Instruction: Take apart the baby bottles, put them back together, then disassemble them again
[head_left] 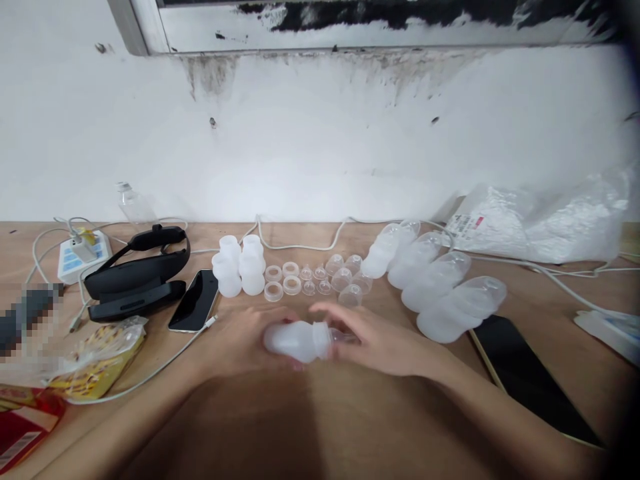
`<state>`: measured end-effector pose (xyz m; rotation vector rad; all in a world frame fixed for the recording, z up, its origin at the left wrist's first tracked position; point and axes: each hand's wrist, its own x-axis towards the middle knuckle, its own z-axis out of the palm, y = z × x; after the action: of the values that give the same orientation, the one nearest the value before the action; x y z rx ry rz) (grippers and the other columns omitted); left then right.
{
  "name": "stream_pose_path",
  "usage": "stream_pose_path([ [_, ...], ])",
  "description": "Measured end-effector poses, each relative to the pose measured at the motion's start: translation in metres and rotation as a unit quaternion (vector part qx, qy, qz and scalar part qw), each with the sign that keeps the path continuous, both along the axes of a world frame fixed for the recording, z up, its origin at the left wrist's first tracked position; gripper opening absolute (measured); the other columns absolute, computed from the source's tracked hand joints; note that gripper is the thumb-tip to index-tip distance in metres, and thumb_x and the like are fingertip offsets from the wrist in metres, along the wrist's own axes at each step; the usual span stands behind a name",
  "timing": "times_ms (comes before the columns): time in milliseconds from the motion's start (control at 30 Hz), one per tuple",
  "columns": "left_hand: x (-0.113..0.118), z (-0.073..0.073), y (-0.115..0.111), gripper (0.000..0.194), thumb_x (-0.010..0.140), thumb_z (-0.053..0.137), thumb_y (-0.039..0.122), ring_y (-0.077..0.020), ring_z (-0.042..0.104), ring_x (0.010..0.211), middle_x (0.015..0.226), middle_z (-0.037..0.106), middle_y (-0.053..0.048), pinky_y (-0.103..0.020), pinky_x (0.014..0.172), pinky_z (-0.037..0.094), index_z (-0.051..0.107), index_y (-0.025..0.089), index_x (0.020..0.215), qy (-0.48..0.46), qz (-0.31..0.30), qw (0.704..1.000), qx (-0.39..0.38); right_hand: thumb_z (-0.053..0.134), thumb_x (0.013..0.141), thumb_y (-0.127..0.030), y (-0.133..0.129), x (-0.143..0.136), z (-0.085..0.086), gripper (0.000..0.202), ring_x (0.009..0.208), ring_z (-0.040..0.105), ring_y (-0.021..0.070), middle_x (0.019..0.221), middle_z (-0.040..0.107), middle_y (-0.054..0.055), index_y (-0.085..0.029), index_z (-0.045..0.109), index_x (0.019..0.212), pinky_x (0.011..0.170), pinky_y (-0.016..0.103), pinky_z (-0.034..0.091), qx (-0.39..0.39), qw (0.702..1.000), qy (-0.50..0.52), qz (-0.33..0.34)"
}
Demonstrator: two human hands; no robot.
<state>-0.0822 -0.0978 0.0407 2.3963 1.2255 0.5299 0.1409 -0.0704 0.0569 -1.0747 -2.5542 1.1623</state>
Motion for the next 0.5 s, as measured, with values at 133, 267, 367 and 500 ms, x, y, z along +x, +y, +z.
stream_pose_path([
  [133, 0.002, 0.007, -0.009, 0.04, 0.067, 0.063, 0.043, -0.021, 0.051, 0.085, 0.092, 0.055, -0.004, -0.033, 0.072, 0.041, 0.055, 0.023, 0.1, 0.059, -0.002, 0.996, 0.066, 0.047, 0.081, -0.039, -0.002, -0.003, -0.001, 0.035, 0.07, 0.059, 0.0146, 0.084, 0.063, 0.005, -0.02, 0.052, 0.109, 0.054, 0.024, 0.047, -0.051, 0.998, 0.024, 0.017],
  [267, -0.006, 0.018, -0.011, 0.034, 0.068, 0.062, 0.042, -0.0186, 0.052, 0.08, 0.088, 0.056, -0.002, -0.03, 0.069, 0.042, 0.055, 0.022, 0.095, 0.047, 0.003, 0.999, -0.013, 0.051, 0.077, -0.011, -0.006, -0.008, -0.002, 0.035, 0.099, 0.051, 0.015, 0.113, 0.052, 0.004, -0.027, 0.054, 0.108, 0.076, 0.027, 0.045, 0.169, 0.978, 0.11, 0.046],
  [367, -0.015, 0.03, -0.012, 0.036, 0.07, 0.061, 0.039, -0.0177, 0.054, 0.081, 0.09, 0.057, -0.001, -0.029, 0.07, 0.044, 0.054, 0.024, 0.101, 0.032, -0.007, 0.998, -0.056, 0.04, 0.082, -0.008, -0.009, -0.011, -0.008, 0.036, 0.099, 0.051, 0.0146, 0.115, 0.053, 0.002, -0.031, 0.057, 0.106, 0.076, 0.029, 0.046, 0.301, 0.942, 0.12, 0.088],
  [500, -0.029, 0.044, -0.012, 0.031, 0.069, 0.061, 0.039, -0.0149, 0.057, 0.07, 0.08, 0.061, 0.001, -0.023, 0.059, 0.046, 0.059, 0.026, 0.098, 0.025, -0.045, 0.991, -0.121, 0.041, 0.084, -0.014, -0.009, -0.008, -0.021, 0.034, 0.093, 0.054, 0.0169, 0.104, 0.06, -0.001, -0.038, 0.06, 0.098, 0.068, 0.03, 0.049, 0.386, 0.909, 0.108, 0.117],
])
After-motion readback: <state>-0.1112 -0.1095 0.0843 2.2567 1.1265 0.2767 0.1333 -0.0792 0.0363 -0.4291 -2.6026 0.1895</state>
